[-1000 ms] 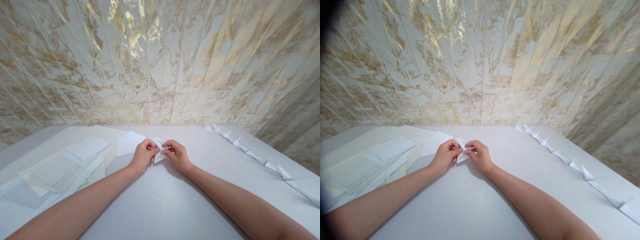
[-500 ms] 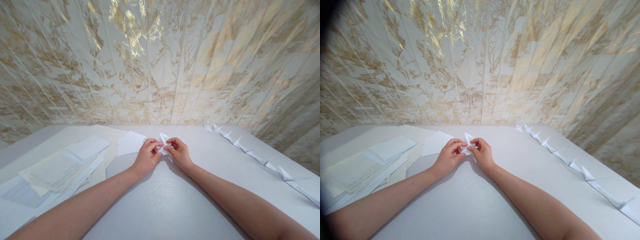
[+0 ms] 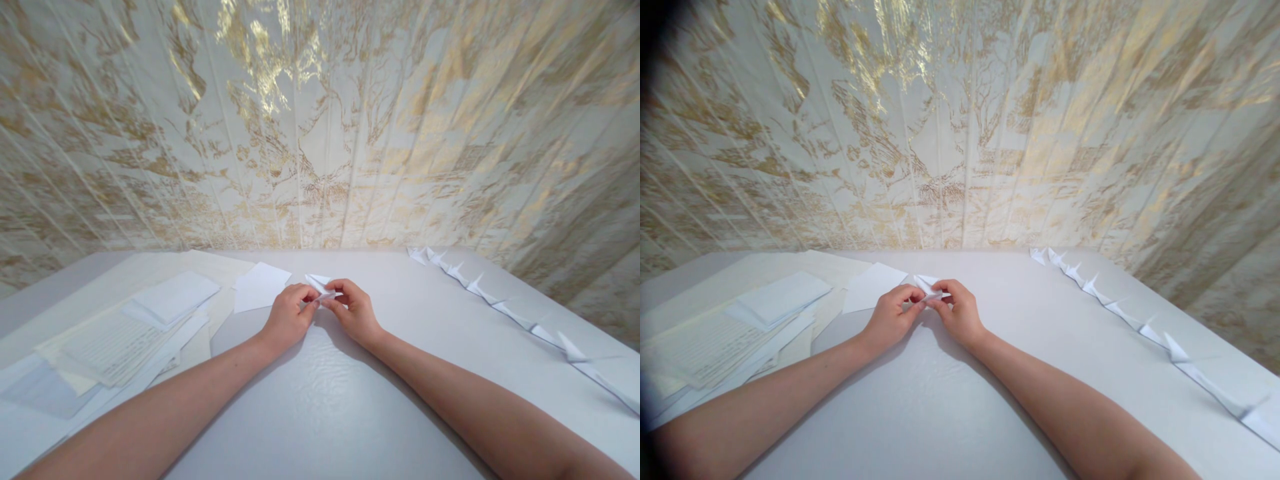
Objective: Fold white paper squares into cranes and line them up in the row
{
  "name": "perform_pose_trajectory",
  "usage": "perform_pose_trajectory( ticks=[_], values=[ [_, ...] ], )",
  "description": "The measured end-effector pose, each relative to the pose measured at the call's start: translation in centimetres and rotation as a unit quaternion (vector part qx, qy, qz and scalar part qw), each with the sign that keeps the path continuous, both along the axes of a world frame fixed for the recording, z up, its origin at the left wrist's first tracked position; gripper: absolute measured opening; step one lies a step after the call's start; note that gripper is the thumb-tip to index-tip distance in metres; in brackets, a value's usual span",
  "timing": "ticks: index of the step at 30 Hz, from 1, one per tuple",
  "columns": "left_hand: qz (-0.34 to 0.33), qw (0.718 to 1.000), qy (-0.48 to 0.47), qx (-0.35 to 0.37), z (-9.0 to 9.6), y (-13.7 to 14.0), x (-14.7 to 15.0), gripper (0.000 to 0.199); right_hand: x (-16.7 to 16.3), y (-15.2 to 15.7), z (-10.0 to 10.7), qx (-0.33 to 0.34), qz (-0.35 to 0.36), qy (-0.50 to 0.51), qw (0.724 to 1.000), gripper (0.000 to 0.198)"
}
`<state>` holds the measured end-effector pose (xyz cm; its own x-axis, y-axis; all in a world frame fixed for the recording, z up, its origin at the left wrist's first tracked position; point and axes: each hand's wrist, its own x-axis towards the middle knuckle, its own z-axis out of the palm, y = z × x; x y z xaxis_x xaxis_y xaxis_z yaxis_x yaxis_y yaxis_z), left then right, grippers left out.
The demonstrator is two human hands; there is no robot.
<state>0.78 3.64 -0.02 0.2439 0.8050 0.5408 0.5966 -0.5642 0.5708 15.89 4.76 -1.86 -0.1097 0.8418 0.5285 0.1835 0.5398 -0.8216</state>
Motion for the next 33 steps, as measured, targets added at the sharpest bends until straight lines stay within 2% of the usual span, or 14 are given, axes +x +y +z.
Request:
perform_pose_trajectory(
  ticks=[7, 11, 15, 19, 22, 24, 28, 30, 33],
  values=[
    [-0.018, 0.999, 0.005, 0.034, 0.1, 0.3, -0.1, 0.010, 0.1, -0.1, 0.2, 0.053, -0.026, -0.056, 0.997, 0.008],
    [-0.046, 0.998, -0.013, 0.031, 0.2, 0.3, -0.1, 0.011, 0.2, -0.1, 0.2, 0.060, -0.025, -0.054, 0.996, 0.005],
    [-0.042, 0.993, -0.088, -0.060, 0.5, 0.3, -0.2, 0.014, 0.2, -0.1, 0.1, 0.057, -0.028, -0.026, 0.998, 0.002],
    [-0.023, 0.962, -0.215, -0.165, 0.2, 0.7, -0.3, 0.007, 0.2, -0.1, 0.1, 0.054, -0.026, -0.019, 0.998, 0.007],
    [-0.040, 0.948, -0.259, -0.183, -0.2, 0.9, -0.3, 0.018, 0.1, -0.1, 0.2, 0.050, -0.010, -0.023, 0.998, 0.005],
    [-0.030, 0.960, -0.236, -0.146, -0.3, 0.9, -0.3, 0.023, 0.1, -0.2, 0.4, 0.047, 0.008, -0.019, 0.999, 0.006],
    [0.011, 0.993, -0.113, 0.019, 0.1, 0.8, -0.6, 0.016, 0.2, -0.4, 0.6, 0.057, 0.026, -0.021, 0.998, 0.006],
    [0.009, 0.995, -0.046, 0.082, 0.4, 0.7, -0.8, 0.012, 0.2, -0.3, 0.6, 0.062, 0.032, -0.024, 0.997, 0.006],
    [0.001, 0.992, 0.023, 0.124, 0.5, 0.6, -1.1, 0.010, 0.3, -0.3, 0.5, 0.059, 0.047, -0.022, 0.997, 0.007]
  ],
)
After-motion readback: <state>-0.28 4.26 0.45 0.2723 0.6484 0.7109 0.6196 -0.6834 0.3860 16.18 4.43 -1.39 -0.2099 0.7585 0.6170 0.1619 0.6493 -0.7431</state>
